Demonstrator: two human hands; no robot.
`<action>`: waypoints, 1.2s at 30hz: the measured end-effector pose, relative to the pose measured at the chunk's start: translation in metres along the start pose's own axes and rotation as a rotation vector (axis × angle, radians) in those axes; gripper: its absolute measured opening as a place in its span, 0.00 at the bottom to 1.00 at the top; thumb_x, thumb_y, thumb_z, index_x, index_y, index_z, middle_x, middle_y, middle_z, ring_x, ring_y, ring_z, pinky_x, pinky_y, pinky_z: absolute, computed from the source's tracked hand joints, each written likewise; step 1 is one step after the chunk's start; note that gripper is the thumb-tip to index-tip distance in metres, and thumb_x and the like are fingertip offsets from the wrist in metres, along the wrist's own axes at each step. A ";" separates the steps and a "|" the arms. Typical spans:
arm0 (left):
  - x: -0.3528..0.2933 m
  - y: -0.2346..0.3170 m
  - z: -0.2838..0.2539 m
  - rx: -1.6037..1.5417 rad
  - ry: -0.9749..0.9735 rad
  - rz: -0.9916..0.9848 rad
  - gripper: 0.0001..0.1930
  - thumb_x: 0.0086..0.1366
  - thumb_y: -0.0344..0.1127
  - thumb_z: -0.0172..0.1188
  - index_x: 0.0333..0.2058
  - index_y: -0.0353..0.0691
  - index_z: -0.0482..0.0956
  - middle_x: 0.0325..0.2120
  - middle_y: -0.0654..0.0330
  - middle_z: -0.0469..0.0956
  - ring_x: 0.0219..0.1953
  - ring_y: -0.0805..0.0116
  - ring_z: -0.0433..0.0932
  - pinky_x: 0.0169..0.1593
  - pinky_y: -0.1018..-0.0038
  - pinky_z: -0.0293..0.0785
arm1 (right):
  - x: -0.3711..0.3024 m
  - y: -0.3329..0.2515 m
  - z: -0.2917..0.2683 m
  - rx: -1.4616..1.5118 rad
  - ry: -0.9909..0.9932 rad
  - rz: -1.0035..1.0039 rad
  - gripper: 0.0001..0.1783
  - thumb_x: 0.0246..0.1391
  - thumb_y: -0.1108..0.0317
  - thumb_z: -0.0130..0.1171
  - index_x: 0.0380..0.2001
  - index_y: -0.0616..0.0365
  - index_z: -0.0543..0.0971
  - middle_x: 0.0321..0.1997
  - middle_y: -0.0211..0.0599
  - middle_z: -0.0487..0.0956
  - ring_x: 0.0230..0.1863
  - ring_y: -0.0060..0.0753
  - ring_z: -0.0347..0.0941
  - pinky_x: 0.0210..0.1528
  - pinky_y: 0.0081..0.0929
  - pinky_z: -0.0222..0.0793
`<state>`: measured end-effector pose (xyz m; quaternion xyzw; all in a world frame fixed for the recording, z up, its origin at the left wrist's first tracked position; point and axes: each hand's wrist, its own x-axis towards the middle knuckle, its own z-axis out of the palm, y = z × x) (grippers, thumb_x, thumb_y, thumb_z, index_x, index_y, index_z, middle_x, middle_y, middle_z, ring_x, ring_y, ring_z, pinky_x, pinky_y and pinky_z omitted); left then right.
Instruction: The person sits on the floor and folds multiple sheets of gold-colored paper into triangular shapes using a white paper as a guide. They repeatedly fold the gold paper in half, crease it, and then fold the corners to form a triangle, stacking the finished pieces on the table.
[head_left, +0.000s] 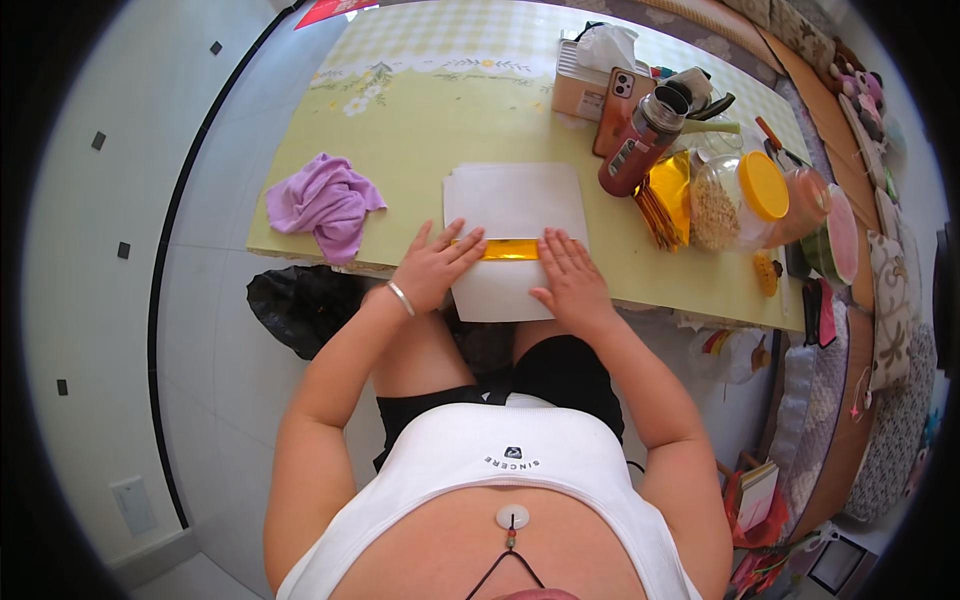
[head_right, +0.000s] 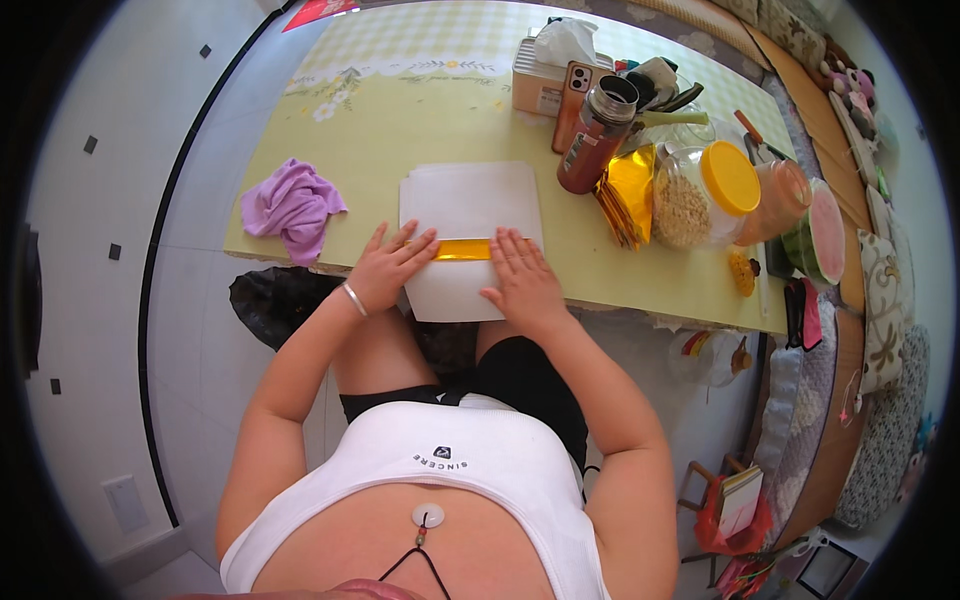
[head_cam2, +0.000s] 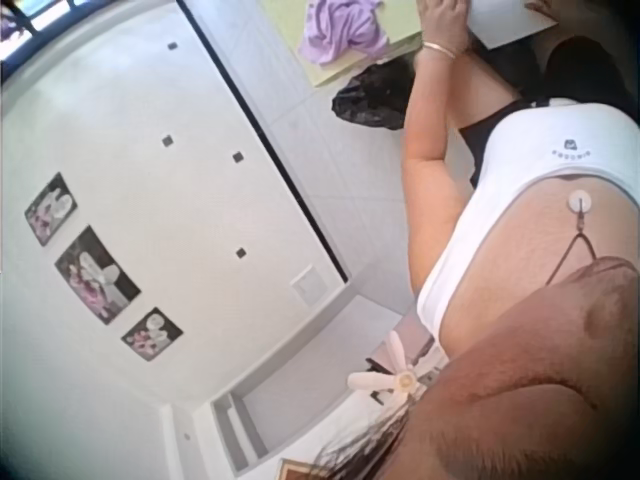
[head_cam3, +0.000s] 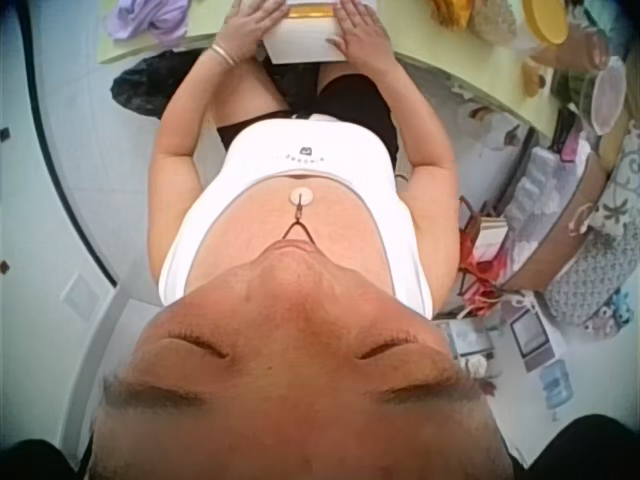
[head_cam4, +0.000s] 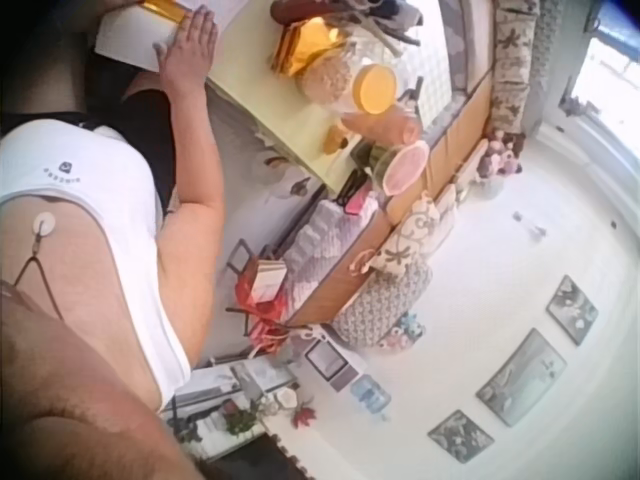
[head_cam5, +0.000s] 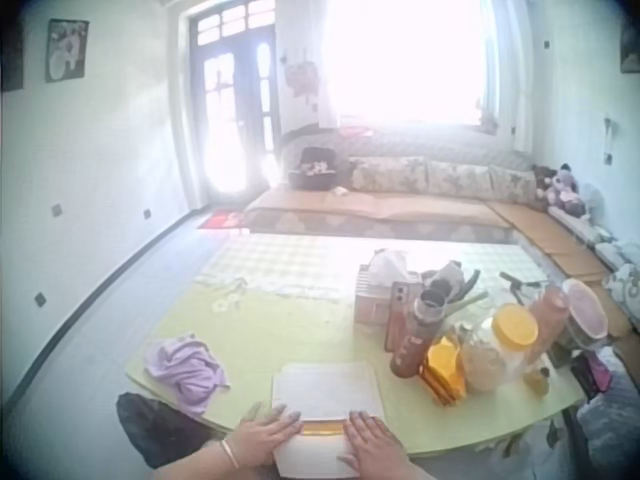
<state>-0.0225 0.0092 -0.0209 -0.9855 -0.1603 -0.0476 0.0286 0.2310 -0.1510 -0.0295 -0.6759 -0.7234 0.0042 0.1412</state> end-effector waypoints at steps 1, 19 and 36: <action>-0.006 -0.003 -0.002 0.027 -0.050 -0.018 0.35 0.61 0.30 0.53 0.69 0.51 0.64 0.73 0.66 0.57 0.75 0.57 0.54 0.72 0.42 0.45 | -0.006 0.010 -0.001 -0.021 0.008 0.007 0.43 0.60 0.47 0.59 0.70 0.64 0.63 0.77 0.47 0.59 0.78 0.45 0.52 0.77 0.41 0.46; 0.033 0.061 -0.022 -0.115 0.232 -0.268 0.16 0.58 0.41 0.66 0.37 0.33 0.81 0.34 0.52 0.79 0.40 0.54 0.78 0.45 0.62 0.76 | 0.025 0.020 -0.011 -0.394 0.085 -0.160 0.15 0.53 0.70 0.54 0.41 0.67 0.82 0.48 0.52 0.82 0.52 0.48 0.77 0.67 0.63 0.62; 0.081 -0.001 -0.012 -1.520 0.153 -0.224 0.16 0.57 0.13 0.53 0.32 0.36 0.88 0.40 0.51 0.85 0.44 0.63 0.85 0.52 0.70 0.81 | 0.002 0.054 -0.047 0.291 0.264 -0.070 0.29 0.41 0.75 0.65 0.52 0.48 0.81 0.66 0.34 0.74 0.70 0.47 0.65 0.72 0.48 0.57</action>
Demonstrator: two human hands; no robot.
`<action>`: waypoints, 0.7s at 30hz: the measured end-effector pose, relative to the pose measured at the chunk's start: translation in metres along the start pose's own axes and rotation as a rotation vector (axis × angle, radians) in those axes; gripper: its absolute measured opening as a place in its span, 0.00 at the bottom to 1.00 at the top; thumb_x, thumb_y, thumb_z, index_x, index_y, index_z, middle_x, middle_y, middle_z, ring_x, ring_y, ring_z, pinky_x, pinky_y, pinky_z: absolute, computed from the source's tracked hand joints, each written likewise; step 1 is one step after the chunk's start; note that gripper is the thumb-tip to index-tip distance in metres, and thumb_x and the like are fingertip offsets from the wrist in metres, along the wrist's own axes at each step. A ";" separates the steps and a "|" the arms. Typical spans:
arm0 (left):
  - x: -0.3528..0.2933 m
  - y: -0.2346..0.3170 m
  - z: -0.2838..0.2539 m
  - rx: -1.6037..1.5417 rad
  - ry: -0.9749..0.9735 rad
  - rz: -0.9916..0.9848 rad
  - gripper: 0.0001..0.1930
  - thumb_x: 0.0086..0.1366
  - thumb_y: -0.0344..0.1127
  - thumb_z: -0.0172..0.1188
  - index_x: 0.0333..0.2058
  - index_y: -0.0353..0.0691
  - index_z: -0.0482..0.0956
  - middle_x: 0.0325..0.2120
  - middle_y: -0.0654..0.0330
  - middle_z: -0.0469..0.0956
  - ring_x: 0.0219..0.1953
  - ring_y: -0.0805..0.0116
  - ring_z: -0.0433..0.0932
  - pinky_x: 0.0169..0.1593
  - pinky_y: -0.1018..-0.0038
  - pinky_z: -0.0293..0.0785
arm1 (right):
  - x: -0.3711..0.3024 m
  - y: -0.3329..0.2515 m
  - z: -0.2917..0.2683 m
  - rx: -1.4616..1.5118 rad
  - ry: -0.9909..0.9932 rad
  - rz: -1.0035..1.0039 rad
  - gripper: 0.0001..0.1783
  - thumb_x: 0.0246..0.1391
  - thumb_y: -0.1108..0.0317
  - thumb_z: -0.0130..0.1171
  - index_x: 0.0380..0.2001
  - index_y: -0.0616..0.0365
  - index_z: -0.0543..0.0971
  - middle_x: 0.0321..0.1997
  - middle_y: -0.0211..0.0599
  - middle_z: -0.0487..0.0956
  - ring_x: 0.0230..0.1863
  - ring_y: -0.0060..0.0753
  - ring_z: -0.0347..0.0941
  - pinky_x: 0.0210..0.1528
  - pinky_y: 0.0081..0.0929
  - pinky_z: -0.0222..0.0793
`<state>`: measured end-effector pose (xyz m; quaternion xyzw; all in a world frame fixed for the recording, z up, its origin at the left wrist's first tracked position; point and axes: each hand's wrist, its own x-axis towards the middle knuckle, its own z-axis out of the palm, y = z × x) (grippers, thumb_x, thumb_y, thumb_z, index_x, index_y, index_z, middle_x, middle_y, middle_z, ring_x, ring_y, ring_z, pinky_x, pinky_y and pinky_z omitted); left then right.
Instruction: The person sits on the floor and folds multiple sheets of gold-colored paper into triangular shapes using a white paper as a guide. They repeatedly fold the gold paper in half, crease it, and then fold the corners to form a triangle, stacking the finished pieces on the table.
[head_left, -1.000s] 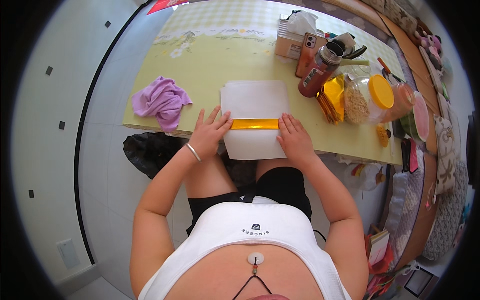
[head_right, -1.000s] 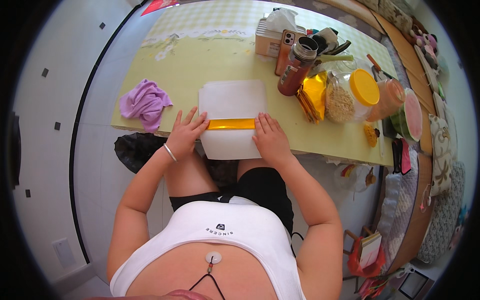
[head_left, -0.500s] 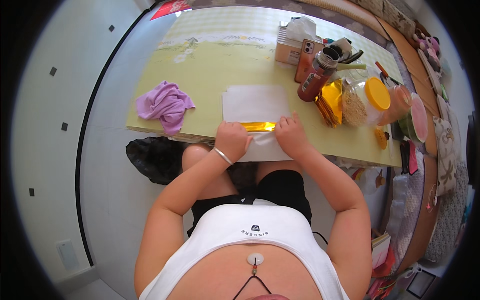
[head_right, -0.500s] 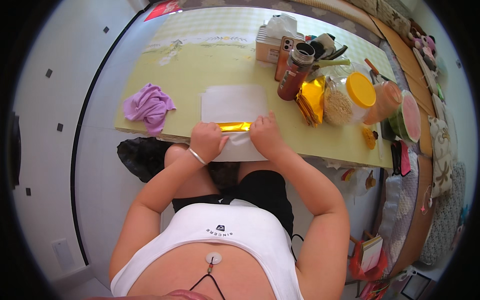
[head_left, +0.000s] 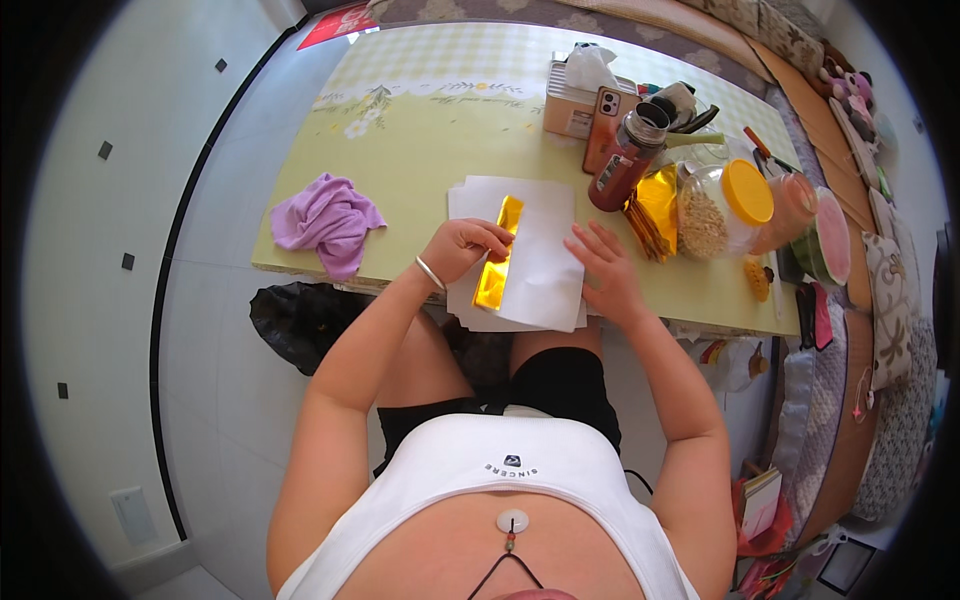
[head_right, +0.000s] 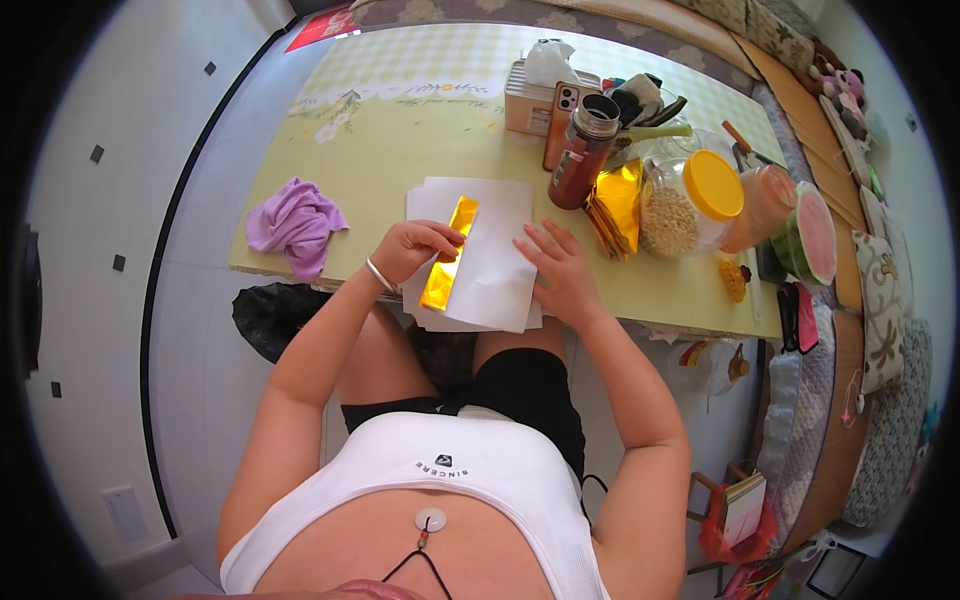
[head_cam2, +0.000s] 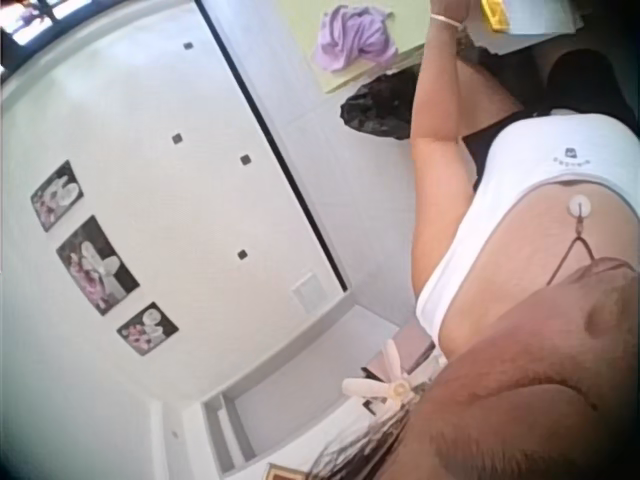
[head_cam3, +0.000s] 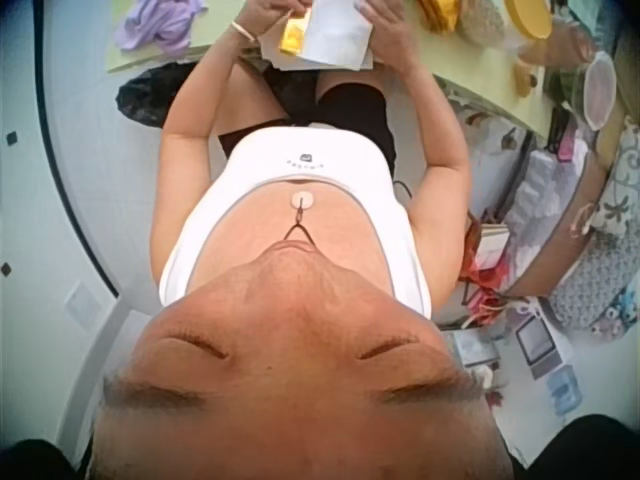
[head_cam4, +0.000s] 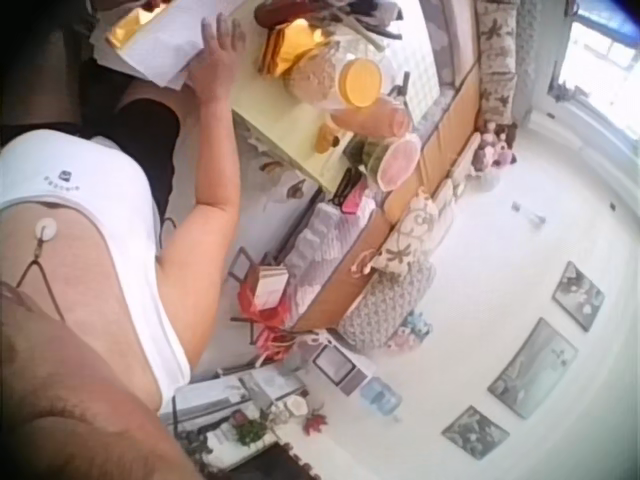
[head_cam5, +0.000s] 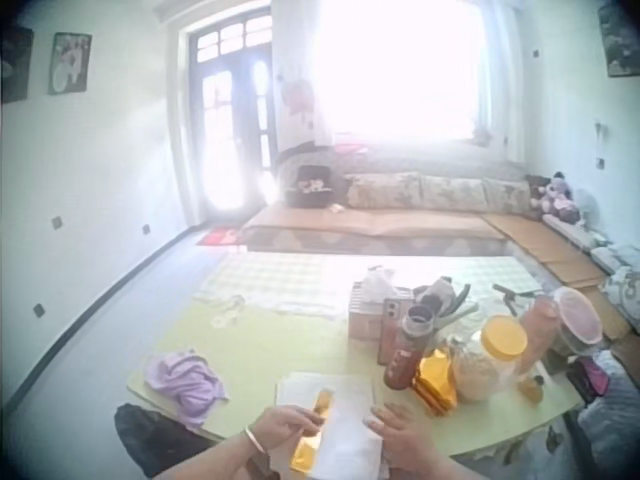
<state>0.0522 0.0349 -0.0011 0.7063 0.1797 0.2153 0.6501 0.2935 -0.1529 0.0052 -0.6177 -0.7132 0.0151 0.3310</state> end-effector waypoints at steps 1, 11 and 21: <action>0.007 -0.001 -0.009 0.042 -0.082 -0.015 0.15 0.55 0.13 0.54 0.32 0.35 0.88 0.42 0.51 0.85 0.48 0.61 0.83 0.56 0.68 0.78 | -0.001 0.000 0.000 -0.074 -0.018 -0.061 0.28 0.41 0.75 0.65 0.51 0.47 0.82 0.66 0.33 0.75 0.70 0.47 0.65 0.73 0.46 0.57; -0.038 0.060 0.047 1.016 -0.104 0.385 0.26 0.56 0.44 0.71 0.49 0.31 0.80 0.52 0.41 0.78 0.60 0.40 0.74 0.65 0.46 0.65 | 0.008 -0.066 0.041 -0.406 0.017 -0.133 0.04 0.43 0.67 0.58 0.24 0.52 0.74 0.23 0.31 0.73 0.28 0.35 0.73 0.36 0.33 0.67; -0.065 0.027 0.023 1.168 0.079 0.371 0.06 0.50 0.30 0.64 0.29 0.42 0.84 0.63 0.38 0.68 0.69 0.34 0.60 0.67 0.39 0.59 | 0.017 -0.075 0.022 -0.215 -0.253 -0.088 0.08 0.43 0.65 0.68 0.28 0.53 0.82 0.73 0.53 0.64 0.73 0.60 0.57 0.74 0.59 0.46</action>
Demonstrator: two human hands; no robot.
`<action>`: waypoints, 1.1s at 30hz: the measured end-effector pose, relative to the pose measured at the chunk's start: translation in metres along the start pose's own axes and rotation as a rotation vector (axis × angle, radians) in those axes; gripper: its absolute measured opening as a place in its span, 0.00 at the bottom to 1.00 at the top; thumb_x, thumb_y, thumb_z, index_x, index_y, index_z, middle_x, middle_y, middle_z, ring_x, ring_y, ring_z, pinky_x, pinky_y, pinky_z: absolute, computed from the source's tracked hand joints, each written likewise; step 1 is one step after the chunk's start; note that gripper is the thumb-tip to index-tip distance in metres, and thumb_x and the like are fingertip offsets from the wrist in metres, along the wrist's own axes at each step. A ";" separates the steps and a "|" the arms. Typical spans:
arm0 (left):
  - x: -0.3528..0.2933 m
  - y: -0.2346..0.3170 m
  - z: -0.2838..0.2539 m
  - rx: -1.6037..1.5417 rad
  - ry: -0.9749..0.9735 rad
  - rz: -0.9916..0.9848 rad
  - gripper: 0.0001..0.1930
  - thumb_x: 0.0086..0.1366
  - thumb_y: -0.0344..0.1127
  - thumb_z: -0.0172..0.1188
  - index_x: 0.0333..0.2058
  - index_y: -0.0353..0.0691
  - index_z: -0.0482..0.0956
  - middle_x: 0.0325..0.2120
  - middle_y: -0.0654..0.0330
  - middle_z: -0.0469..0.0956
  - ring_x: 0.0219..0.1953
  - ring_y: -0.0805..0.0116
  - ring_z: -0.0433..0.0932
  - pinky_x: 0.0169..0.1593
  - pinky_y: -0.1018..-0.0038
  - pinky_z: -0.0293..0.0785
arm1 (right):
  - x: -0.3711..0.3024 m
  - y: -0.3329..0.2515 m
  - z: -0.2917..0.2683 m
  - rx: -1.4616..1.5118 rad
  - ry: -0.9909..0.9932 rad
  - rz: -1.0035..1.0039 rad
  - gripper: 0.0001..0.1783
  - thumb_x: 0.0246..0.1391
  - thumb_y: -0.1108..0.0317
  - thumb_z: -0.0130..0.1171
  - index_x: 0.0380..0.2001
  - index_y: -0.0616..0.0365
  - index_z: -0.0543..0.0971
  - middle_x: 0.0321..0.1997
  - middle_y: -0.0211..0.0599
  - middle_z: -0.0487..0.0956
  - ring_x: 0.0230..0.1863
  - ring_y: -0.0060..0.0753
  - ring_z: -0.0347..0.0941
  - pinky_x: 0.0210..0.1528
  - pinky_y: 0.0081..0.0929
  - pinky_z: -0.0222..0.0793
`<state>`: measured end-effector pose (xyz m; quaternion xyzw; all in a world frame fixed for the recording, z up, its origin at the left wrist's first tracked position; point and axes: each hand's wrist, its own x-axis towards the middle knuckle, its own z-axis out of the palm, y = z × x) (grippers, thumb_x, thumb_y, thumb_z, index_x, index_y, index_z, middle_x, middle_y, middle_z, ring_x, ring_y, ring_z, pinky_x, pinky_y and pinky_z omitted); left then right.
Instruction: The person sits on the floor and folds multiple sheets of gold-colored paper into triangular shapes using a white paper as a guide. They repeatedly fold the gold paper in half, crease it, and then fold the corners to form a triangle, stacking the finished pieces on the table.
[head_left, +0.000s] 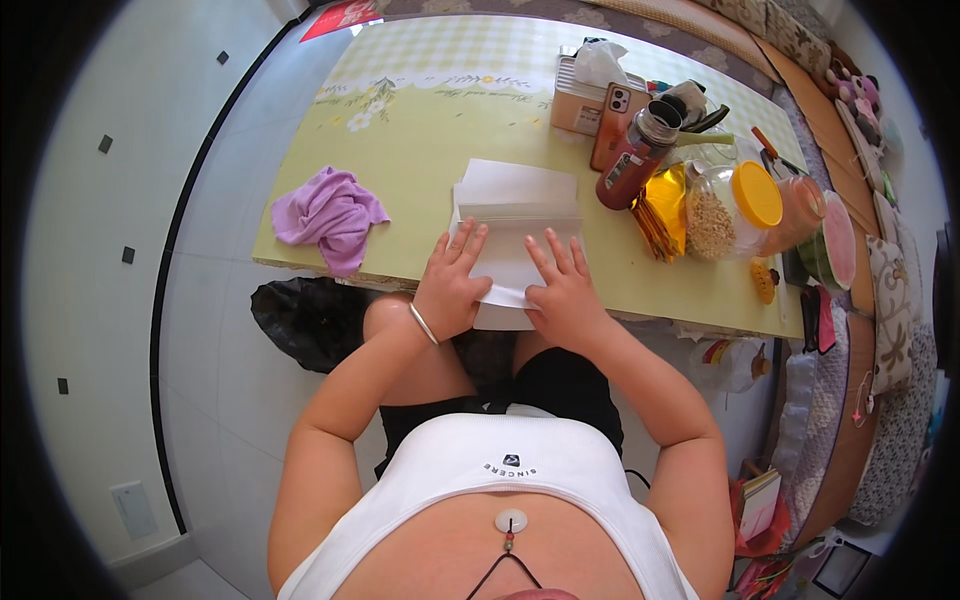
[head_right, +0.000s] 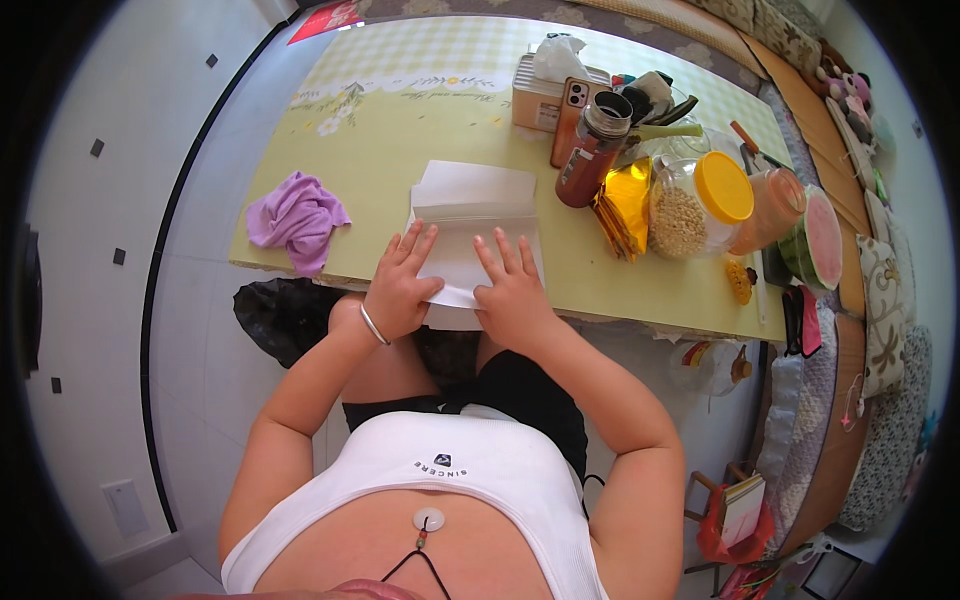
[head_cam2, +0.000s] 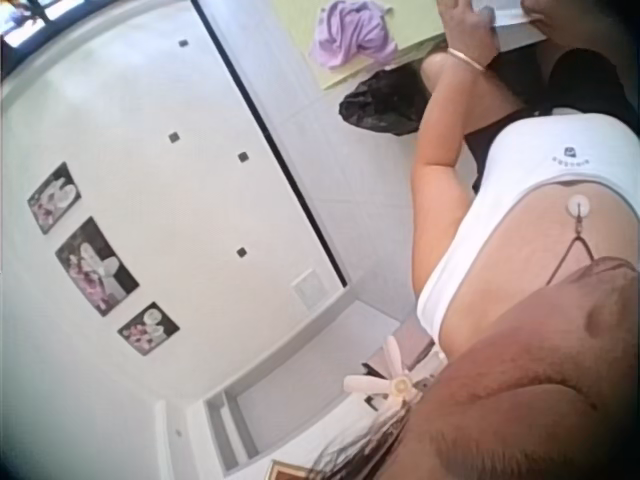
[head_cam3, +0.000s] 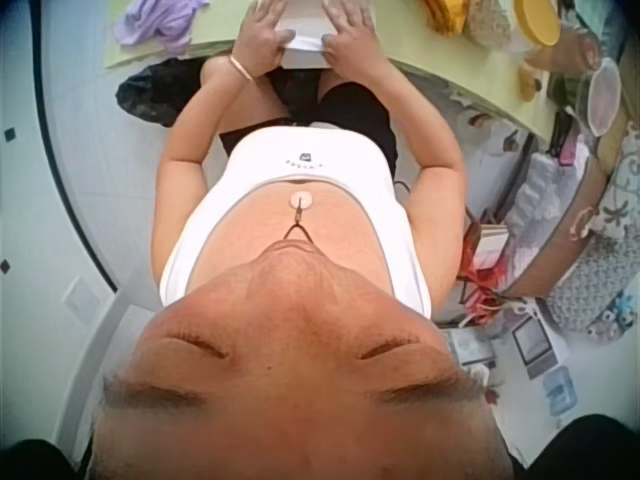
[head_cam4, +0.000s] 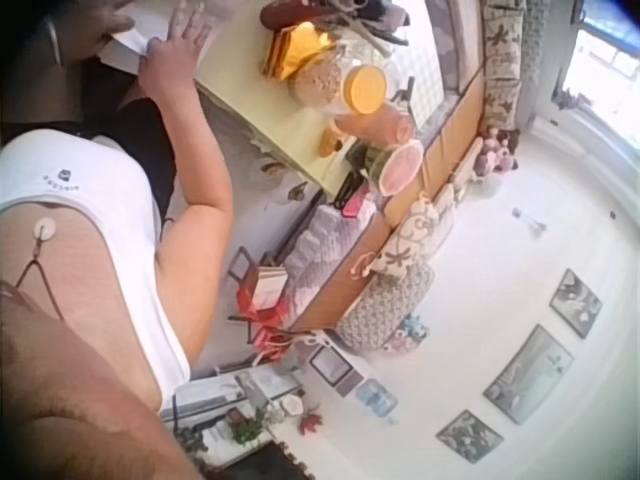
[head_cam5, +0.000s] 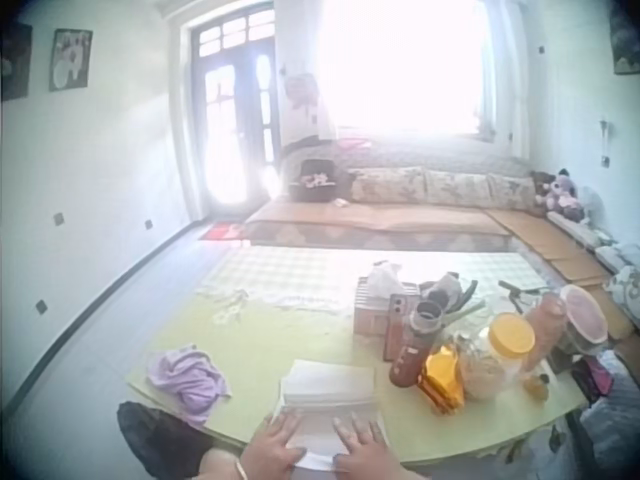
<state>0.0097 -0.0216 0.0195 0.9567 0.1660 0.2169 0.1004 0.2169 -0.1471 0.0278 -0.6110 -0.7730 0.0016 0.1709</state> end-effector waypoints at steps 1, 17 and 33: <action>0.003 -0.002 -0.004 -0.035 -0.030 -0.020 0.06 0.50 0.30 0.65 0.29 0.43 0.84 0.65 0.38 0.66 0.70 0.34 0.58 0.67 0.38 0.57 | 0.001 0.006 -0.002 0.058 -0.026 0.009 0.09 0.42 0.64 0.69 0.27 0.52 0.81 0.74 0.53 0.62 0.74 0.61 0.56 0.74 0.60 0.44; 0.025 -0.046 0.026 -0.460 0.055 -0.503 0.12 0.54 0.34 0.71 0.29 0.31 0.82 0.32 0.51 0.78 0.37 0.54 0.77 0.43 0.64 0.74 | 0.004 0.055 0.028 0.555 0.298 0.500 0.10 0.49 0.63 0.69 0.28 0.58 0.83 0.42 0.43 0.82 0.48 0.45 0.75 0.48 0.37 0.71; 0.011 0.018 0.052 0.079 -0.124 0.002 0.41 0.62 0.62 0.60 0.62 0.32 0.70 0.67 0.47 0.66 0.71 0.49 0.60 0.71 0.46 0.53 | 0.009 0.056 0.049 0.214 0.477 0.522 0.13 0.46 0.64 0.71 0.23 0.59 0.78 0.34 0.39 0.76 0.40 0.49 0.72 0.43 0.43 0.69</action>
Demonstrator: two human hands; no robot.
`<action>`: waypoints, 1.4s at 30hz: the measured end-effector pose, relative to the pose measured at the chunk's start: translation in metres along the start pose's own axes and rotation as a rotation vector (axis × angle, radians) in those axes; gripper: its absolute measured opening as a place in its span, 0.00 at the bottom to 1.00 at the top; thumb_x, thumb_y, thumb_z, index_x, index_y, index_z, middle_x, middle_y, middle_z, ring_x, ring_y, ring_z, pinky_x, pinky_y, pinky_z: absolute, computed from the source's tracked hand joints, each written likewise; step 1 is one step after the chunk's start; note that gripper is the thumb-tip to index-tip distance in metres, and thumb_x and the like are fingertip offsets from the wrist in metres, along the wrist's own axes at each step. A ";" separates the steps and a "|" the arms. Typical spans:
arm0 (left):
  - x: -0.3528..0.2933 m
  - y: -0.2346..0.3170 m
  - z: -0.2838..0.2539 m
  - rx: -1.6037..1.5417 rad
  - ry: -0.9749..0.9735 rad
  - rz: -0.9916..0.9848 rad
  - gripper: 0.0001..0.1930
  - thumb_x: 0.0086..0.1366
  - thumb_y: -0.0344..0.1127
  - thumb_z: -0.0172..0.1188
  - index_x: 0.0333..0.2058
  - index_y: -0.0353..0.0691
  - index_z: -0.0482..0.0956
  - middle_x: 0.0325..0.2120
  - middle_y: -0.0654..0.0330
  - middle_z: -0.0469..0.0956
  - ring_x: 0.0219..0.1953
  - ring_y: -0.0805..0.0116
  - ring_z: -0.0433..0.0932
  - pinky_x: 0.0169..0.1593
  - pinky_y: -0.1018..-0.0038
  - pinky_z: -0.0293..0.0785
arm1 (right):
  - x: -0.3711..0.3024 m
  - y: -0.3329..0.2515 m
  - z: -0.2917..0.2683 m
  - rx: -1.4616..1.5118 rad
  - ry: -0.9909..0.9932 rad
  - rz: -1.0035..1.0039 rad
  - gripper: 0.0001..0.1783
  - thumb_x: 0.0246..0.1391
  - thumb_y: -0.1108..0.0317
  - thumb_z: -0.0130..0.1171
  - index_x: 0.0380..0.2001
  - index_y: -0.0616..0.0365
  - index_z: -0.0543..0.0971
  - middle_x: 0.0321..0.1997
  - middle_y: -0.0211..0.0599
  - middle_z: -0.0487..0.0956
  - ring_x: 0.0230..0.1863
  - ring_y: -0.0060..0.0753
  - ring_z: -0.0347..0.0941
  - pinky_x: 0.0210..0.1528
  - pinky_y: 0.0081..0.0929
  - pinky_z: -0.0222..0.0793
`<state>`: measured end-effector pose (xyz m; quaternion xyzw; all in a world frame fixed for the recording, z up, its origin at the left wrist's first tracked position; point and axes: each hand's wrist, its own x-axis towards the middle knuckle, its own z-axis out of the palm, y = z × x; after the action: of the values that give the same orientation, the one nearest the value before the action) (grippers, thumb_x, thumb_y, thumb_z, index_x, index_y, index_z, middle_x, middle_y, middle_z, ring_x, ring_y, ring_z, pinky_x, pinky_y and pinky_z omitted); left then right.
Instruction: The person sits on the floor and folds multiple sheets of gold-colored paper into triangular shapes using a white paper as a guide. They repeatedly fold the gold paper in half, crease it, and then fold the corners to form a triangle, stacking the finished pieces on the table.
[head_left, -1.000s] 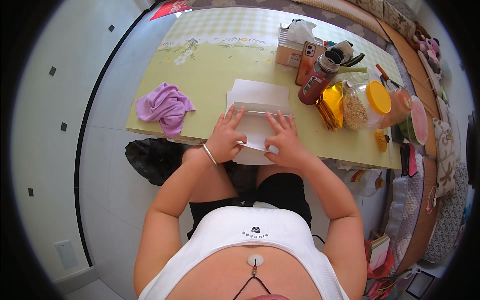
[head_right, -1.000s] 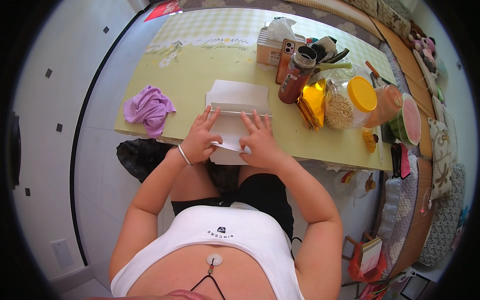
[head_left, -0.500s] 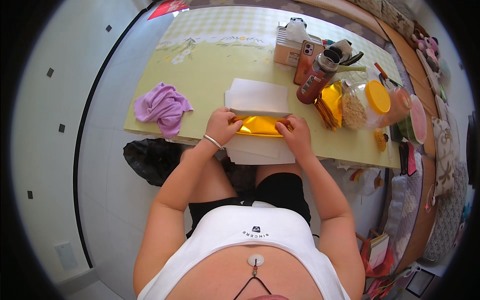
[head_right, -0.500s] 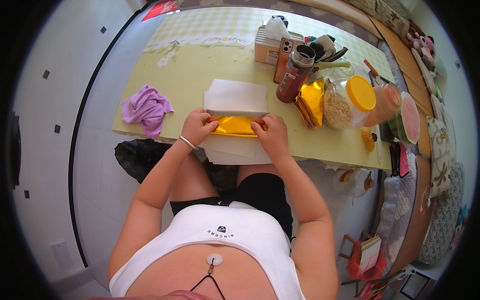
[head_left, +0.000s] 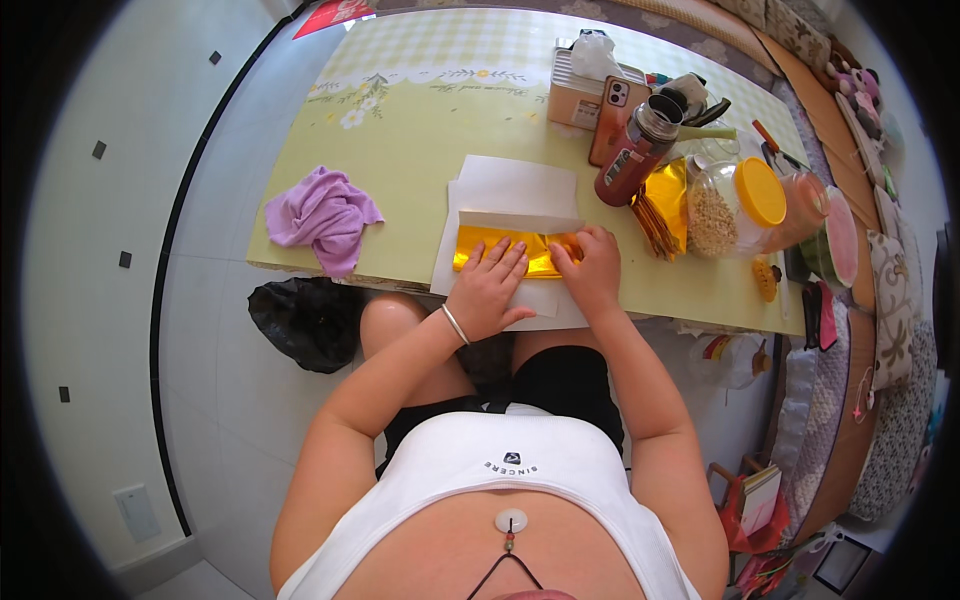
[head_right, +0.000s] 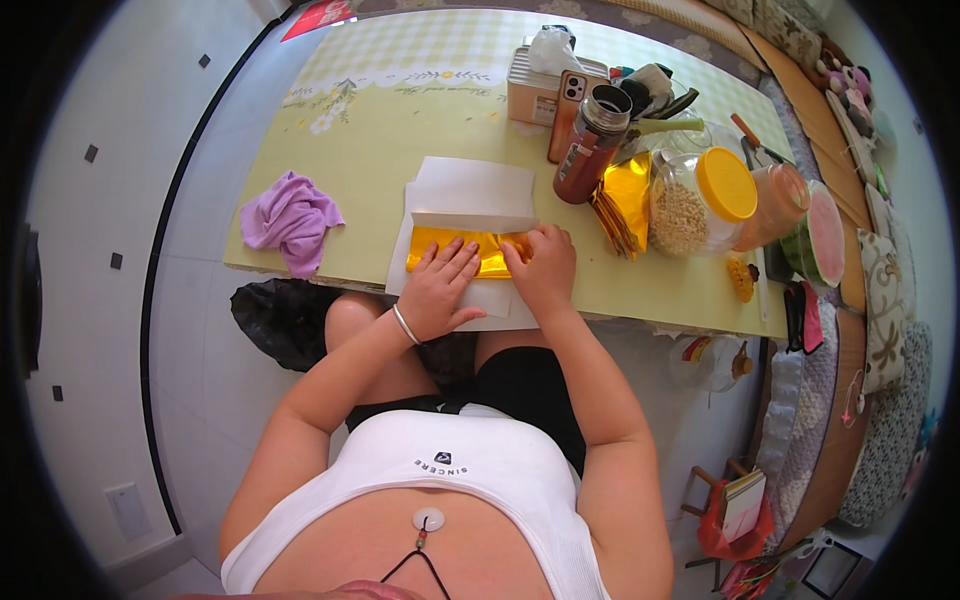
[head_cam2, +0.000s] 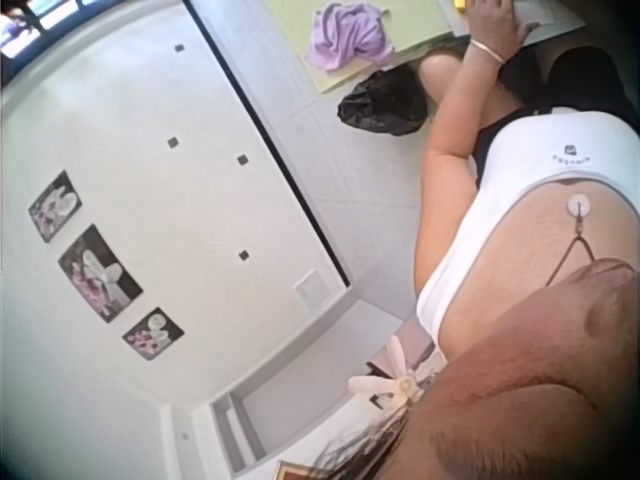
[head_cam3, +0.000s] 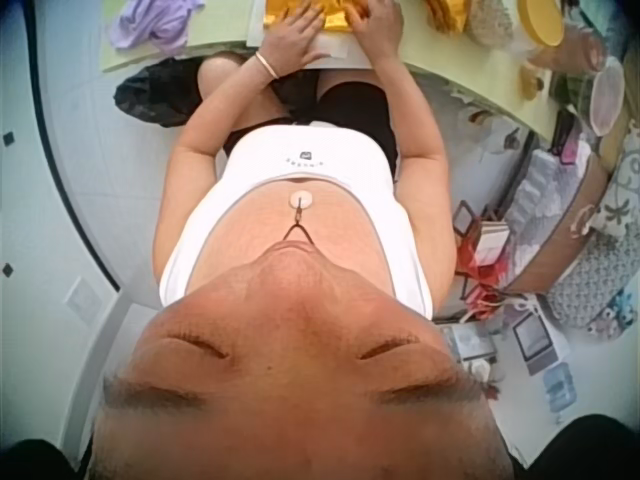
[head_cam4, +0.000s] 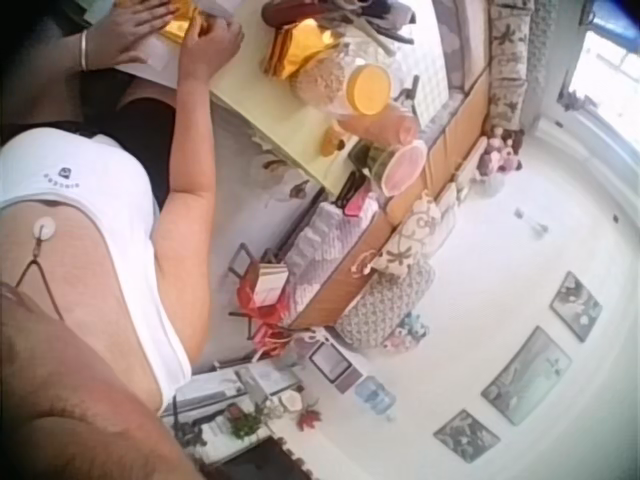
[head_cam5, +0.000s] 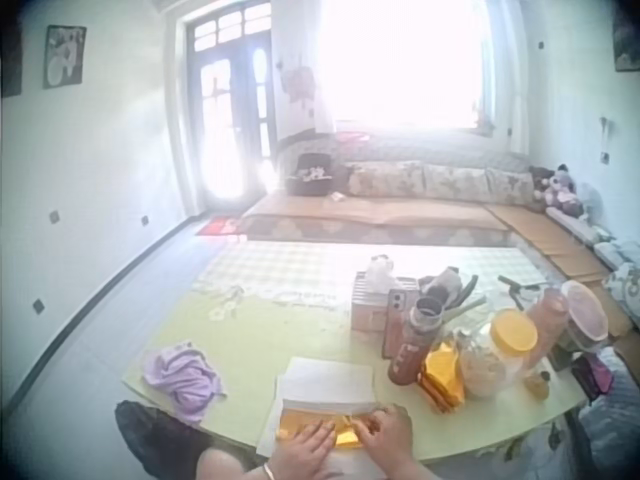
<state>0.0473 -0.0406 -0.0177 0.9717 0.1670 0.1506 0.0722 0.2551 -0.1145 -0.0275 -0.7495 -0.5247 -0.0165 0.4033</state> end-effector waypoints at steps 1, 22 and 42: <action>0.000 -0.001 0.001 -0.001 -0.005 0.002 0.42 0.62 0.62 0.60 0.63 0.32 0.70 0.67 0.47 0.65 0.71 0.48 0.60 0.71 0.46 0.52 | 0.000 0.000 -0.001 0.005 0.017 0.007 0.13 0.47 0.64 0.71 0.23 0.59 0.77 0.34 0.40 0.76 0.40 0.49 0.71 0.44 0.44 0.69; -0.005 -0.008 -0.003 0.071 -0.181 0.024 0.45 0.59 0.69 0.57 0.69 0.47 0.65 0.73 0.46 0.53 0.75 0.44 0.49 0.71 0.38 0.42 | -0.037 -0.021 0.007 -0.294 -0.379 -0.351 0.42 0.60 0.51 0.57 0.71 0.63 0.60 0.77 0.47 0.58 0.79 0.45 0.48 0.79 0.47 0.37; 0.025 0.008 -0.004 -0.165 0.214 0.029 0.11 0.51 0.34 0.68 0.33 0.38 0.81 0.34 0.54 0.78 0.38 0.53 0.77 0.42 0.61 0.75 | -0.024 -0.018 -0.029 -0.394 -0.283 -0.513 0.10 0.48 0.69 0.58 0.35 0.60 0.78 0.41 0.46 0.79 0.49 0.48 0.75 0.68 0.62 0.57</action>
<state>0.0709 -0.0388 -0.0063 0.9432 0.1469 0.2674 0.1315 0.2412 -0.1482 -0.0080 -0.6517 -0.7332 -0.1142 0.1573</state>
